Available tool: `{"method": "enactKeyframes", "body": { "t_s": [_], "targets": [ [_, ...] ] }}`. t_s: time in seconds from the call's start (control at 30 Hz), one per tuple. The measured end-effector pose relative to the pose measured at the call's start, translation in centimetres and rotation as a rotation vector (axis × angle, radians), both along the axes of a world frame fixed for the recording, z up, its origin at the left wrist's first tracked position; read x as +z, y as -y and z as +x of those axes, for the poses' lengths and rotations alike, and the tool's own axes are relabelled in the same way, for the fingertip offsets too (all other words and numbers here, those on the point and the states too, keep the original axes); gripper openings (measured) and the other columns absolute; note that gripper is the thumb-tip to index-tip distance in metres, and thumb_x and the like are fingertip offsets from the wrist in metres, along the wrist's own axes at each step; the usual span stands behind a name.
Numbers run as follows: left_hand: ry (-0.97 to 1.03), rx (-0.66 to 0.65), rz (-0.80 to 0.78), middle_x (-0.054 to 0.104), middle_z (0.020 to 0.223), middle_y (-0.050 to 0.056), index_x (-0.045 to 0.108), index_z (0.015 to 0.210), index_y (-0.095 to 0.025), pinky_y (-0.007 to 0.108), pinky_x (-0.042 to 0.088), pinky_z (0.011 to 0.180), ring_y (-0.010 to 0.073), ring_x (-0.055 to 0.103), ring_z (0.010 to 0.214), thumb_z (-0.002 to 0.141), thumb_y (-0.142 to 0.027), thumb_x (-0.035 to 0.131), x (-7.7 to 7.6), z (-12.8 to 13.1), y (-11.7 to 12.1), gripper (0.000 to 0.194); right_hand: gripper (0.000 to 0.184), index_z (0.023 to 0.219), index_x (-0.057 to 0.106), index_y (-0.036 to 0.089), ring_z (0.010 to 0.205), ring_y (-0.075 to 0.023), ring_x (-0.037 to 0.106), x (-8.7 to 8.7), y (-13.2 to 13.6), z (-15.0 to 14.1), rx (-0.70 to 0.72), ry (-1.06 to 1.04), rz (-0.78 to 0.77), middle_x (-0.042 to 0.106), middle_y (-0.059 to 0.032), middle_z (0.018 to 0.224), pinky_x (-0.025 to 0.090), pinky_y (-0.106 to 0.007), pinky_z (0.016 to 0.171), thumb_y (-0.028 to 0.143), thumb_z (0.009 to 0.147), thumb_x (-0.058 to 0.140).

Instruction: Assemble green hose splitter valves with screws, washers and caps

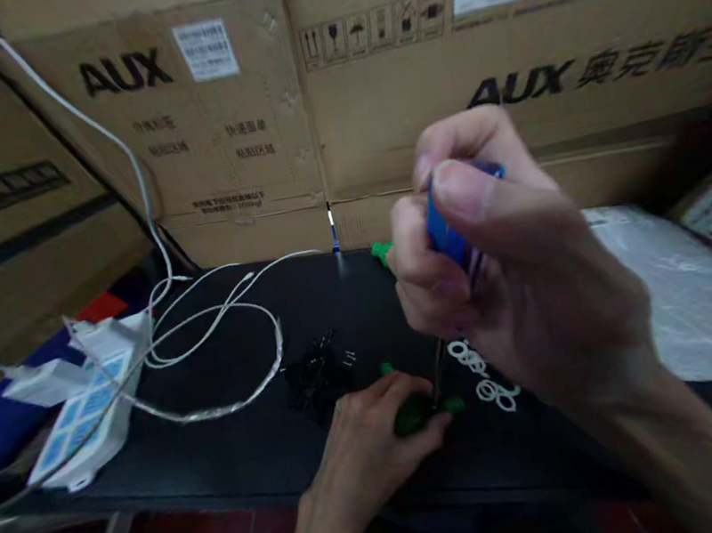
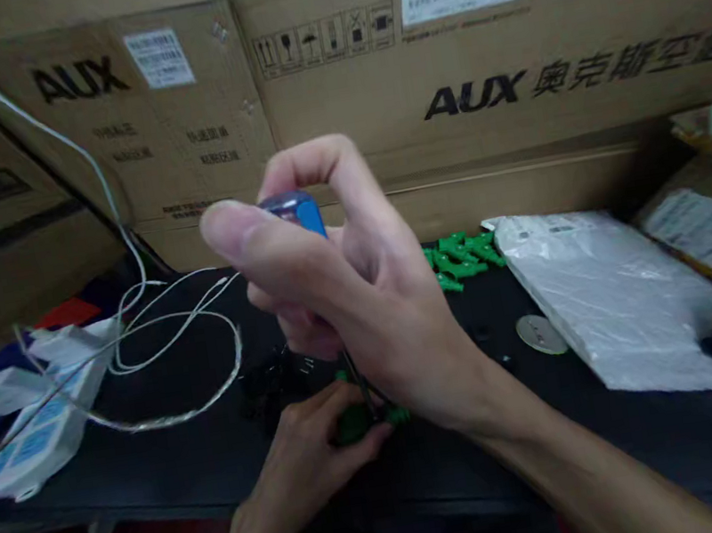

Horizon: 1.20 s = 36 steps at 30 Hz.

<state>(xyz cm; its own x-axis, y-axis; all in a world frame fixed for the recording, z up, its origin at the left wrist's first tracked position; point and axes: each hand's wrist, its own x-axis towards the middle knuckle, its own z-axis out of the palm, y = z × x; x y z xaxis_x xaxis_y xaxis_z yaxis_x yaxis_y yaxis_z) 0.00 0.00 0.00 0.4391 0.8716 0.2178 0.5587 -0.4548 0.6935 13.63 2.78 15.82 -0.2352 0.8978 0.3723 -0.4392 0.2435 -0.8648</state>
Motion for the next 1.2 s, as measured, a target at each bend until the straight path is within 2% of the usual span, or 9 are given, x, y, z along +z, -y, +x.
{"method": "enactKeyframes", "body": {
  "t_s": [0.13, 0.27, 0.53, 0.63, 0.77, 0.9, 1.0, 1.1, 1.2],
  "targets": [
    [0.035, -0.017, -0.008, 0.077, 0.099, -0.003, 0.072, 0.103, -0.026, 0.026, 0.054, 0.075, 0.0167, 0.074, 0.083, 0.087, -0.031, 0.077, -0.1, -0.2, 0.3, 0.017, 0.024, 0.088, 0.060, 0.025, 0.042, -0.0137, 0.038, 0.3, 0.5, 0.9, 0.002, 0.067, 0.069, 0.046, 0.0043, 0.055, 0.036, -0.025, 0.038, 0.030, 0.099, 0.039],
    [0.059, -0.019, -0.006, 0.076, 0.101, -0.003, 0.072, 0.101, -0.026, 0.027, 0.055, 0.079, 0.0164, 0.073, 0.085, 0.088, -0.034, 0.077, 0.0, -0.2, 0.3, 0.016, 0.025, 0.079, 0.049, 0.027, 0.044, -0.0179, 0.052, 0.2, 1.1, 1.1, -0.093, 0.036, 0.153, 0.059, 0.0026, 0.062, 0.046, -0.032, 0.040, 0.046, 0.089, 0.062],
    [0.079, -0.040, 0.036, 0.076, 0.101, -0.002, 0.070, 0.101, -0.023, 0.027, 0.055, 0.079, 0.0160, 0.074, 0.088, 0.089, -0.031, 0.076, -0.1, -0.1, 0.2, 0.015, 0.035, 0.073, 0.040, 0.027, 0.035, -0.0113, 0.028, 0.9, 0.6, 0.8, -0.005, 0.057, 0.071, 0.037, 0.0077, 0.047, 0.020, -0.026, 0.031, 0.054, 0.093, 0.048],
    [0.069, -0.041, 0.049, 0.076, 0.100, -0.002, 0.070, 0.101, -0.022, 0.026, 0.055, 0.077, 0.0158, 0.074, 0.086, 0.089, -0.030, 0.076, 0.0, -0.1, 0.2, 0.015, 0.034, 0.075, 0.046, 0.025, 0.042, -0.0134, 0.039, 0.7, 0.5, 1.1, 0.073, 0.058, 0.185, 0.046, 0.0041, 0.056, 0.033, -0.029, 0.036, 0.051, 0.096, 0.041],
    [0.066, -0.034, 0.050, 0.076, 0.102, -0.002, 0.070, 0.101, -0.022, 0.025, 0.055, 0.078, 0.0152, 0.074, 0.086, 0.089, -0.032, 0.076, 0.0, -0.2, 0.3, 0.016, 0.030, 0.086, 0.038, 0.027, 0.048, -0.0169, 0.056, 0.0, 0.8, 1.0, 0.005, -0.025, 0.247, 0.057, 0.0046, 0.067, 0.048, -0.032, 0.043, 0.053, 0.092, 0.052],
    [0.049, -0.024, 0.040, 0.076, 0.102, -0.002, 0.071, 0.100, -0.023, 0.025, 0.055, 0.078, 0.0149, 0.074, 0.086, 0.089, -0.031, 0.076, 0.2, -0.1, 0.3, 0.015, 0.041, 0.085, 0.030, 0.028, 0.035, -0.0080, 0.034, 0.0, 0.9, 1.1, -0.047, -0.032, 0.147, 0.048, 0.0126, 0.055, 0.030, -0.020, 0.030, 0.059, 0.090, 0.058],
    [0.039, -0.017, 0.039, 0.076, 0.101, -0.002, 0.072, 0.101, -0.022, 0.024, 0.055, 0.078, 0.0146, 0.073, 0.084, 0.089, -0.030, 0.077, 0.4, -0.1, 0.2, 0.015, 0.038, 0.082, 0.035, 0.027, 0.037, -0.0079, 0.024, 0.1, 0.7, 1.7, 0.003, 0.040, 0.157, 0.035, 0.0108, 0.048, 0.022, -0.020, 0.032, 0.061, 0.095, 0.045],
    [0.040, -0.015, 0.040, 0.076, 0.101, -0.002, 0.072, 0.101, -0.022, 0.025, 0.056, 0.079, 0.0146, 0.073, 0.083, 0.089, -0.029, 0.077, 0.4, -0.1, 0.2, 0.015, 0.038, 0.080, 0.038, 0.026, 0.044, -0.0107, 0.034, -0.1, 0.6, 1.9, 0.076, 0.000, 0.324, 0.039, 0.0067, 0.057, 0.031, -0.025, 0.038, 0.061, 0.096, 0.037],
    [0.050, -0.016, 0.046, 0.077, 0.100, -0.001, 0.072, 0.101, -0.022, 0.025, 0.056, 0.079, 0.0151, 0.074, 0.085, 0.089, -0.030, 0.077, 0.3, -0.1, 0.2, 0.016, 0.039, 0.083, 0.033, 0.028, 0.047, -0.0144, 0.049, -0.5, 0.7, 1.4, -0.013, -0.069, 0.319, 0.046, 0.0063, 0.063, 0.044, -0.030, 0.041, 0.065, 0.093, 0.040]
  ]
}}
